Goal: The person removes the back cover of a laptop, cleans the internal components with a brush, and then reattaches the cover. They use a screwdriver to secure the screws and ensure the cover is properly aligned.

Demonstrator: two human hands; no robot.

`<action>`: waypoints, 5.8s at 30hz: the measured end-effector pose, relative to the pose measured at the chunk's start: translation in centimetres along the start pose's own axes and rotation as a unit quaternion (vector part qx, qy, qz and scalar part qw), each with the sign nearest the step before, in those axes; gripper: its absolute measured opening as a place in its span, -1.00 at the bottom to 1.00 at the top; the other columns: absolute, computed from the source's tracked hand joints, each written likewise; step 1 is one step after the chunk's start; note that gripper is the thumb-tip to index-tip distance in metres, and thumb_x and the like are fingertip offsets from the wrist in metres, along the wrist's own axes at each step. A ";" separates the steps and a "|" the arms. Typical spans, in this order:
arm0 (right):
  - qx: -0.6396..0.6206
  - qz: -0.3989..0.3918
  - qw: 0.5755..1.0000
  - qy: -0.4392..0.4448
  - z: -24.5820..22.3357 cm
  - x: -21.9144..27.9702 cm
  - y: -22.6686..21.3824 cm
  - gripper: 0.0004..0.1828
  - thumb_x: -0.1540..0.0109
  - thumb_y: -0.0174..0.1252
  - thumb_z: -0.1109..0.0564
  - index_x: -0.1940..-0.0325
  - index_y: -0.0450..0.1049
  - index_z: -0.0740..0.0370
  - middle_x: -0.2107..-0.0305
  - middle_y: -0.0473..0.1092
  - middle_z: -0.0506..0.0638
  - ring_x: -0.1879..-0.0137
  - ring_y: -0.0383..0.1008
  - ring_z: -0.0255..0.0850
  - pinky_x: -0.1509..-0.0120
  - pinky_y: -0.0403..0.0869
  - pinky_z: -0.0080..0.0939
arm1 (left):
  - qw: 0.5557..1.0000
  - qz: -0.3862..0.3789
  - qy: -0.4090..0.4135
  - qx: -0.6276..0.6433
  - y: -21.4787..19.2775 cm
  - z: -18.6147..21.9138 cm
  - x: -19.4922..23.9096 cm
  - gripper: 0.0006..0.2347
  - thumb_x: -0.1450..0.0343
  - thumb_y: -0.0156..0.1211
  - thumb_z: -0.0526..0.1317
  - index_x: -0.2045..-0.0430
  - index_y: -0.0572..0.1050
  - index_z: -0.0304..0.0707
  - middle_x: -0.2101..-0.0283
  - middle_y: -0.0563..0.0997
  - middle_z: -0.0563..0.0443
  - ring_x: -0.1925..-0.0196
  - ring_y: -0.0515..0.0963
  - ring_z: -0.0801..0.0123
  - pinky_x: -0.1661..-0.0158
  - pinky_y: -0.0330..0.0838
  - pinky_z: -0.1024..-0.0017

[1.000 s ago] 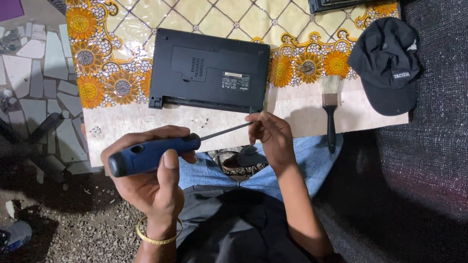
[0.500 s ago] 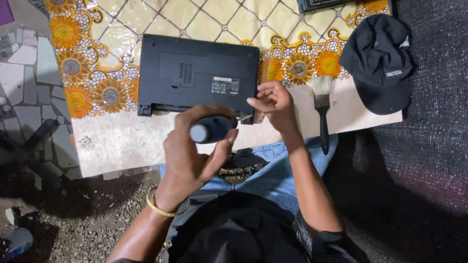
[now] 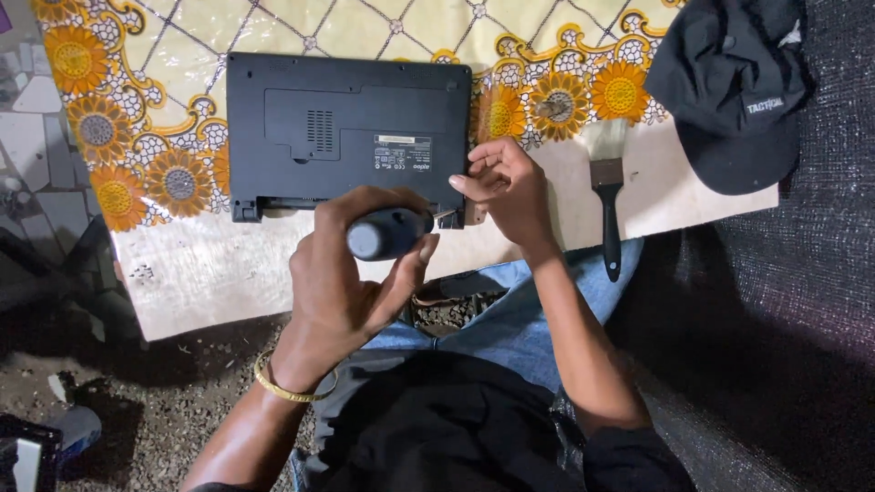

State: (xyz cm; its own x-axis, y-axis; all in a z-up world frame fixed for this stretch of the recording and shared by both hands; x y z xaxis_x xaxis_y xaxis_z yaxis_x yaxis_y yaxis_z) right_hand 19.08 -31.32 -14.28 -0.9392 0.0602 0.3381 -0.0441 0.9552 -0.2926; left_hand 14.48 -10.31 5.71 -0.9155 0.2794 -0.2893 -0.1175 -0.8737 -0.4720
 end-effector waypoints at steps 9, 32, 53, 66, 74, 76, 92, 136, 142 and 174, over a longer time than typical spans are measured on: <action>0.002 0.011 1.000 -0.028 0.3 -0.1 0.0 -0.63 -0.21 0.54 0.02 0.01 0.57 0.12 0.26 0.57 -0.04 0.22 0.52 -0.28 0.21 0.56 -0.31 | 1.000 -0.012 0.019 -0.006 0.6 -0.1 -0.1 -0.64 -0.61 0.35 -0.26 -0.17 0.29 -0.40 -0.12 0.72 -0.21 0.01 0.83 0.14 0.07 0.68 0.40; -0.017 0.014 0.996 -0.082 0.0 0.1 -0.1 -0.65 -0.24 0.51 -0.01 0.01 0.56 0.12 0.26 0.54 -0.06 0.18 0.50 -0.28 0.05 0.53 -0.30 | 0.995 -0.054 0.079 -0.028 2.4 1.2 -0.6 -0.70 -0.64 0.31 -0.22 -0.13 0.36 -0.39 0.04 0.67 -0.18 0.16 0.73 0.10 0.18 0.56 0.26; -0.030 0.015 0.996 -0.085 0.4 0.1 0.0 -0.65 -0.24 0.50 -0.01 0.00 0.56 0.12 0.25 0.53 -0.05 0.20 0.48 -0.29 0.08 0.53 -0.32 | 0.997 -0.046 0.067 -0.012 2.4 1.0 -0.3 -0.68 -0.63 0.33 -0.25 -0.15 0.33 -0.42 0.00 0.66 -0.23 0.10 0.74 0.08 0.11 0.62 0.25; -0.018 0.016 0.999 -0.043 0.3 0.1 -0.2 -0.60 -0.22 0.45 -0.11 -0.02 0.57 0.10 0.16 0.56 -0.03 0.18 0.53 -0.27 0.16 0.59 -0.24 | 0.996 -0.053 0.073 -0.017 2.4 1.3 -0.8 -0.74 -0.65 0.27 -0.31 -0.11 0.33 -0.42 0.04 0.62 -0.22 0.20 0.61 0.10 0.20 0.52 0.25; -0.171 -0.133 0.916 -0.336 -13.6 7.1 -2.4 -0.50 -0.53 0.16 -0.02 -0.54 0.39 0.16 -0.44 0.41 0.07 -0.61 0.41 -0.03 -0.84 0.41 0.10 | 0.994 -0.082 0.073 0.006 2.9 1.8 -1.5 -0.74 -0.67 0.17 -0.24 -0.13 0.29 -0.38 0.09 0.56 -0.21 0.23 0.58 0.09 0.24 0.47 0.22; -0.170 -0.214 0.872 -0.406 -17.5 9.7 -2.5 -0.38 -0.56 0.08 -0.02 -0.69 0.27 0.21 -0.63 0.28 0.13 -0.84 0.27 0.03 -1.08 0.33 0.16 | 0.993 -0.082 0.084 0.018 2.8 2.2 -1.9 -0.75 -0.66 0.16 -0.24 -0.13 0.31 -0.39 0.05 0.57 -0.23 0.16 0.62 0.04 0.19 0.51 0.19; -0.004 -0.011 0.912 -0.411 -20.2 11.5 -3.9 -0.62 -0.33 0.44 0.22 -0.18 0.52 0.35 -0.04 0.44 0.17 -0.24 0.47 0.01 -0.44 0.51 -0.05 | 0.988 -0.061 0.140 0.009 3.4 3.1 -2.7 -0.70 -0.54 0.07 -0.28 -0.13 0.38 -0.46 0.05 0.54 -0.25 0.14 0.38 0.02 0.14 0.36 0.08; -0.084 -0.077 0.927 -0.357 -17.6 9.3 -4.7 -0.66 -0.36 0.35 0.04 -0.15 0.59 0.24 -0.03 0.59 0.13 -0.17 0.62 -0.11 -0.25 0.67 -0.19 | 0.974 -0.072 0.086 0.197 4.5 -0.4 -3.3 -0.66 -0.65 0.17 -0.05 -0.16 0.50 -0.37 -0.17 0.68 -0.23 -0.23 0.71 -0.03 -0.26 0.59 0.13; -0.082 -0.031 0.926 -0.368 -18.7 9.5 -5.0 -0.44 -0.27 0.48 -0.06 -0.06 0.24 0.07 0.17 0.23 -0.07 0.07 0.25 -0.26 0.01 0.36 -0.29 | 0.980 -0.036 0.085 0.174 4.7 -1.3 -3.8 -0.62 -0.57 0.20 0.12 0.08 0.47 -0.26 0.05 0.65 -0.05 0.00 0.69 0.19 -0.04 0.57 0.26; -0.029 -0.030 0.922 -0.385 -16.6 10.7 -4.2 -0.64 -0.39 0.30 -0.02 -0.15 0.61 0.26 -0.02 0.59 0.15 -0.15 0.62 -0.09 -0.24 0.66 -0.14 | 0.960 -0.221 0.111 0.131 3.5 1.3 -2.9 -0.73 -0.71 -0.06 -0.06 -0.10 0.27 -0.31 0.11 0.65 -0.21 0.32 0.66 0.08 0.32 0.46 0.21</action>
State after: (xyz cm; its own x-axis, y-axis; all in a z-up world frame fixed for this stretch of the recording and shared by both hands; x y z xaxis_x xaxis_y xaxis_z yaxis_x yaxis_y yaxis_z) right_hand 14.86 -29.88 5.38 -0.8998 -0.1947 -0.3905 -0.1060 0.9657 -0.2372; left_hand 16.24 -14.72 5.96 -0.6519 0.6993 -0.2933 -0.5957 -0.7116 -0.3727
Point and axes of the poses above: each hand's wrist, its own x-axis away from the middle knuckle, its own y-axis out of the palm, z = x × y, the point moved 9 cm from there along -x, towards the middle knuckle
